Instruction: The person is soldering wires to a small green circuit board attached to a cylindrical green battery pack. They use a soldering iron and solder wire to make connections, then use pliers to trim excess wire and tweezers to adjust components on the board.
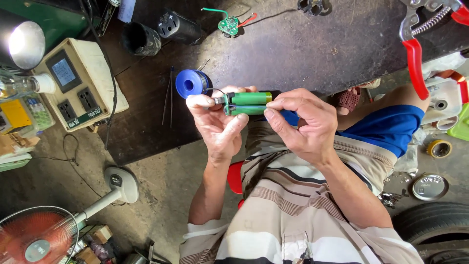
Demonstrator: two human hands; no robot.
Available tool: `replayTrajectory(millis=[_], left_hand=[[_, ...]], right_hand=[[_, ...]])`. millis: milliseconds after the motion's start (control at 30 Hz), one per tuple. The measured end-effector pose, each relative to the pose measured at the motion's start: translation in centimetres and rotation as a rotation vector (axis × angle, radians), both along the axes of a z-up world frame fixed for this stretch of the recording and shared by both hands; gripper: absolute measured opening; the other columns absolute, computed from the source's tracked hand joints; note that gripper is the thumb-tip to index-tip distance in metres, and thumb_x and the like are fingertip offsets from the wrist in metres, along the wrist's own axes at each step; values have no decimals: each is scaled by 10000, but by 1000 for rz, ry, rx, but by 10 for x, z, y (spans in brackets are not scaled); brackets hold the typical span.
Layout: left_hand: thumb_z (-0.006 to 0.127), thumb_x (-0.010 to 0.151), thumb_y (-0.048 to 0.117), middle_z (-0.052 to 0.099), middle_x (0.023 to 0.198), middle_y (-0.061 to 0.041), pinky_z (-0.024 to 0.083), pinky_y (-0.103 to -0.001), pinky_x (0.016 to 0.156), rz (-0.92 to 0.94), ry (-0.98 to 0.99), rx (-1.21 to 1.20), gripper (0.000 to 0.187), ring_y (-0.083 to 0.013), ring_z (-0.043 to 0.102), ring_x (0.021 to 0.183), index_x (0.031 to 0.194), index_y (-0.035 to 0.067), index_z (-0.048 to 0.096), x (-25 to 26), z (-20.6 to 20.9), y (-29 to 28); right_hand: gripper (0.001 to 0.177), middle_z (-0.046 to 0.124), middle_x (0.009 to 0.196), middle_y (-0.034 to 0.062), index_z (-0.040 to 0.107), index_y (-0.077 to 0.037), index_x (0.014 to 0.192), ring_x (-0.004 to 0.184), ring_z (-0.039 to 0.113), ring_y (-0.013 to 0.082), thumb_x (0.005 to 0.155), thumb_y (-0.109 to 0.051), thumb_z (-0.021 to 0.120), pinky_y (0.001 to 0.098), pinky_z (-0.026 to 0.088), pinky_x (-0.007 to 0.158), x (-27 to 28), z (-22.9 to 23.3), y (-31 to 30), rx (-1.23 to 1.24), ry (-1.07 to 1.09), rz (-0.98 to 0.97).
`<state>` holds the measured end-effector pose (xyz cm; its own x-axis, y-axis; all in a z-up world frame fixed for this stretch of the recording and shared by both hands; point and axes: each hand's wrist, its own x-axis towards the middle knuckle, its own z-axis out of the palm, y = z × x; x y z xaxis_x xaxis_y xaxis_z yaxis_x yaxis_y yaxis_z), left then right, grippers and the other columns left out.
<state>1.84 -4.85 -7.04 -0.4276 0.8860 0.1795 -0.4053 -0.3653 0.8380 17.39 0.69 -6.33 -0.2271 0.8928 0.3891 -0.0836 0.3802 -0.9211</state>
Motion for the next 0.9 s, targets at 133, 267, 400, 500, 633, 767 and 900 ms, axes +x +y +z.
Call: replayTrajectory(millis=[133, 267, 400, 500, 633, 767, 900], left_hand=[[750, 836, -149, 637, 1248, -303, 619, -446, 982, 7, -169, -49, 635, -417, 663, 1205, 1212, 192, 370, 4, -2, 0], [704, 871, -153, 619, 1270, -302, 598, -483, 1007, -2, -246, -72, 608, -453, 634, 1236, 1219, 201, 354, 2, -6, -5], [678, 872, -149, 604, 1272, -304, 611, -523, 978, -4, -303, -83, 592, -484, 620, 1244, 1212, 213, 356, 0, -10, -9], [661, 878, -146, 596, 1275, -310, 604, -554, 979, -11, -358, -80, 593, -489, 617, 1246, 1227, 218, 349, 0, -7, -9], [632, 901, -113, 568, 1294, -328, 631, -567, 902, -43, -465, -129, 577, -492, 612, 1257, 1285, 217, 356, -4, -7, -15], [629, 900, -106, 562, 1316, -357, 594, -604, 952, -11, -495, -165, 565, -517, 604, 1250, 1308, 187, 371, -3, 3, -13], [656, 910, -78, 565, 1363, -326, 602, -553, 965, 45, -408, -180, 503, -490, 623, 1233, 1281, 149, 404, -1, 5, -9]], right_hand=[[81, 723, 908, 203, 743, 57, 944, 760, 697, 257, 898, 63, 809, 374, 593, 695, 4, 3, 3, -108, 10, 66], [474, 658, 1184, 210, 603, 78, 1241, 1018, 684, 216, 829, 66, 838, 420, 581, 965, 6, 3, 6, -273, 132, 208], [549, 707, 1188, 212, 610, 93, 1275, 1082, 697, 255, 794, 55, 873, 433, 562, 976, 4, 4, 4, -229, 36, 225], [440, 727, 1087, 235, 669, 101, 1192, 1000, 744, 318, 815, 19, 882, 445, 598, 895, -1, 7, 5, -132, -34, 174], [418, 723, 1007, 246, 702, 99, 1121, 915, 732, 369, 785, -6, 926, 473, 607, 846, -10, 13, 7, -23, -14, 119], [397, 730, 983, 228, 719, 95, 1118, 903, 737, 347, 783, 19, 919, 473, 611, 839, -11, 19, 9, -9, -1, 130], [392, 722, 945, 209, 720, 93, 1112, 853, 732, 313, 778, 26, 914, 449, 613, 808, -8, 15, 8, -7, -19, 107]])
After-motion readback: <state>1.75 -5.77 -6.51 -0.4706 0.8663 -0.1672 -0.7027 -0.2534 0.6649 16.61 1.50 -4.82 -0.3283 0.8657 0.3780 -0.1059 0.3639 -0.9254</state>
